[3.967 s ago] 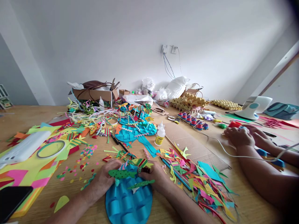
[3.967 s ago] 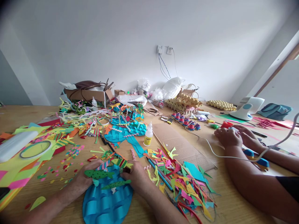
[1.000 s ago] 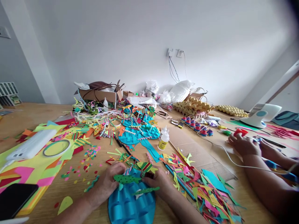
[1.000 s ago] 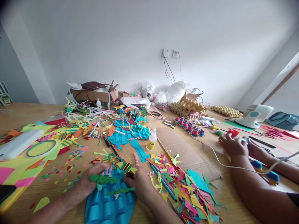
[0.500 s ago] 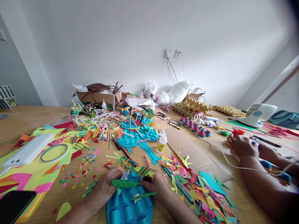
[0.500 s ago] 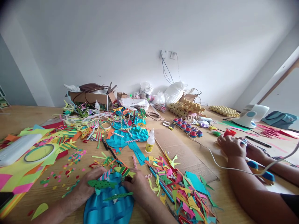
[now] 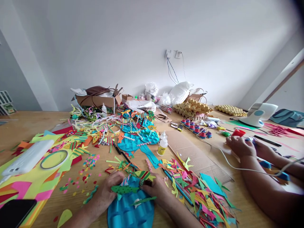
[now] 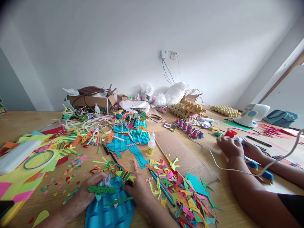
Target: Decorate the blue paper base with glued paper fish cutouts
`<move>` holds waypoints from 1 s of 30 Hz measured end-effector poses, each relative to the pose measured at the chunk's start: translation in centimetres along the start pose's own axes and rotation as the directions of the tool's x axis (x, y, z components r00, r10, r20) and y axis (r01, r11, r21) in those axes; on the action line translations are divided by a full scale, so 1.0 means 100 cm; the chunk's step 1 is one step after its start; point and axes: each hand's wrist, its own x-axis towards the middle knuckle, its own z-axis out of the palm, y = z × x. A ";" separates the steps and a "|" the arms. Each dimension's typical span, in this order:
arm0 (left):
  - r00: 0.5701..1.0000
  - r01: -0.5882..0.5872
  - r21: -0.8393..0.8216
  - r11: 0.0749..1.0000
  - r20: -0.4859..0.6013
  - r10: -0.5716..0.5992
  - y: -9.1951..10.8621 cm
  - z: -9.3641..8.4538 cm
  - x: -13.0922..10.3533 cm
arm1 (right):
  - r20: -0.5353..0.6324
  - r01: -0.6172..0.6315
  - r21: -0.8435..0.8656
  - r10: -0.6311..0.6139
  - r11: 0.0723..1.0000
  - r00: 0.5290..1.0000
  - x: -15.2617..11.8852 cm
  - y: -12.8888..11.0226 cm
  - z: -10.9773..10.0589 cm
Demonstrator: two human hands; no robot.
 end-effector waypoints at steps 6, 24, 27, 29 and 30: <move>1.000 -0.006 0.023 1.000 -0.012 0.006 -0.003 0.001 0.000 | 0.004 -0.014 0.006 0.014 1.000 1.000 0.002 -0.004 -0.001; 0.999 0.043 -0.002 0.999 0.010 -0.043 0.002 -0.001 -0.001 | 0.027 -0.037 0.001 0.037 0.999 0.999 0.000 -0.002 -0.002; 0.999 0.042 -0.010 0.999 0.004 -0.042 0.001 0.000 -0.001 | 0.023 -0.018 -0.006 0.018 1.000 1.000 -0.001 -0.003 -0.003; 0.999 0.049 -0.003 0.999 -0.005 -0.049 0.001 0.000 -0.001 | 0.015 -0.015 -0.021 0.015 1.000 1.000 -0.001 -0.003 -0.003; 0.998 0.055 0.002 0.999 -0.009 -0.055 0.002 0.000 -0.001 | 0.011 -0.017 -0.028 0.018 0.999 1.000 0.000 -0.003 -0.003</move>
